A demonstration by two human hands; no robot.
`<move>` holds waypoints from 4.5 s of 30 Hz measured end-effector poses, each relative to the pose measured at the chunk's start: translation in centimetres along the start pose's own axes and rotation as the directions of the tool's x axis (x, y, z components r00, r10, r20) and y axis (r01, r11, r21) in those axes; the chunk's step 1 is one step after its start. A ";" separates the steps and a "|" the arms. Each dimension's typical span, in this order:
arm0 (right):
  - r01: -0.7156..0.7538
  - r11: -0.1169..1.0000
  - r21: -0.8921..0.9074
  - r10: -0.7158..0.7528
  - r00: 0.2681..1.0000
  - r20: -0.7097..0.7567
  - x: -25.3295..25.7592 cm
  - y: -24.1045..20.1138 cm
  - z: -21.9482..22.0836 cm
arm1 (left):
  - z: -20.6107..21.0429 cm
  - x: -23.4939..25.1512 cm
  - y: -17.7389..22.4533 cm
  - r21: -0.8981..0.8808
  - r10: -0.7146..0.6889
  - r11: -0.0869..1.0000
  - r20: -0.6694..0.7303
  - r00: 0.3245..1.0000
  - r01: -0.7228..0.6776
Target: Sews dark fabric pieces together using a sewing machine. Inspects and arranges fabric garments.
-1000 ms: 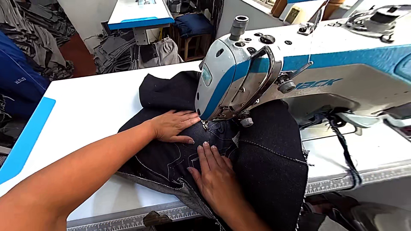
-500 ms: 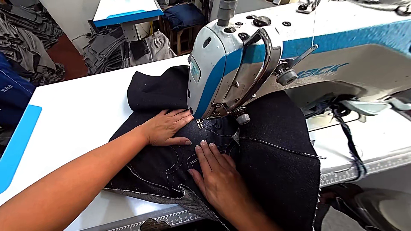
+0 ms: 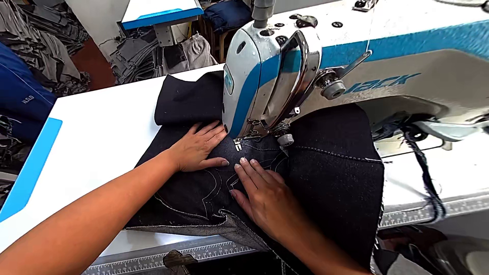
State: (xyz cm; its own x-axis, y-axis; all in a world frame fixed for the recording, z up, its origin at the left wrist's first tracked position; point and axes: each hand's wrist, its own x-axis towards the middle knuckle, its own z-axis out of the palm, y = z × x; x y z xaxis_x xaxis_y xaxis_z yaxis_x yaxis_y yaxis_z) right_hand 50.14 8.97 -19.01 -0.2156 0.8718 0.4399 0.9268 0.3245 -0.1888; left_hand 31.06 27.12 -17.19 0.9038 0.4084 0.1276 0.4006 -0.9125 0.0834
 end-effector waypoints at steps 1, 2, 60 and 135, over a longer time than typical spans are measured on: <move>0.018 1.000 0.006 -0.018 1.000 0.002 0.1 0.4 -0.1 | 0.0 -0.1 0.1 0.000 -0.015 1.000 -0.005 1.000 0.015; 0.035 0.999 0.009 -0.035 0.999 0.008 0.2 0.8 -0.1 | 0.1 -0.1 0.2 -0.003 -0.028 1.000 -0.012 1.000 0.028; 0.365 0.874 0.321 -0.400 0.915 0.048 2.3 6.0 -3.3 | -2.6 -2.0 8.7 0.032 -0.528 0.845 0.211 0.822 0.534; 0.051 0.973 0.226 -0.023 0.992 -0.127 1.7 7.7 0.8 | 0.3 2.4 9.0 -0.097 -0.734 0.674 0.028 0.679 0.732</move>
State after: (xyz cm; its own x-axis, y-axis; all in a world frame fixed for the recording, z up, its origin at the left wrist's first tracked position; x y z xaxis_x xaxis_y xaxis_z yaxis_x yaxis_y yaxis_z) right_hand 56.68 13.25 -20.44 -0.1961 0.8107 0.5516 0.8213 0.4431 -0.3593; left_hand 36.90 19.92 -16.41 0.3240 0.9461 -0.0020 0.9173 -0.3136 0.2454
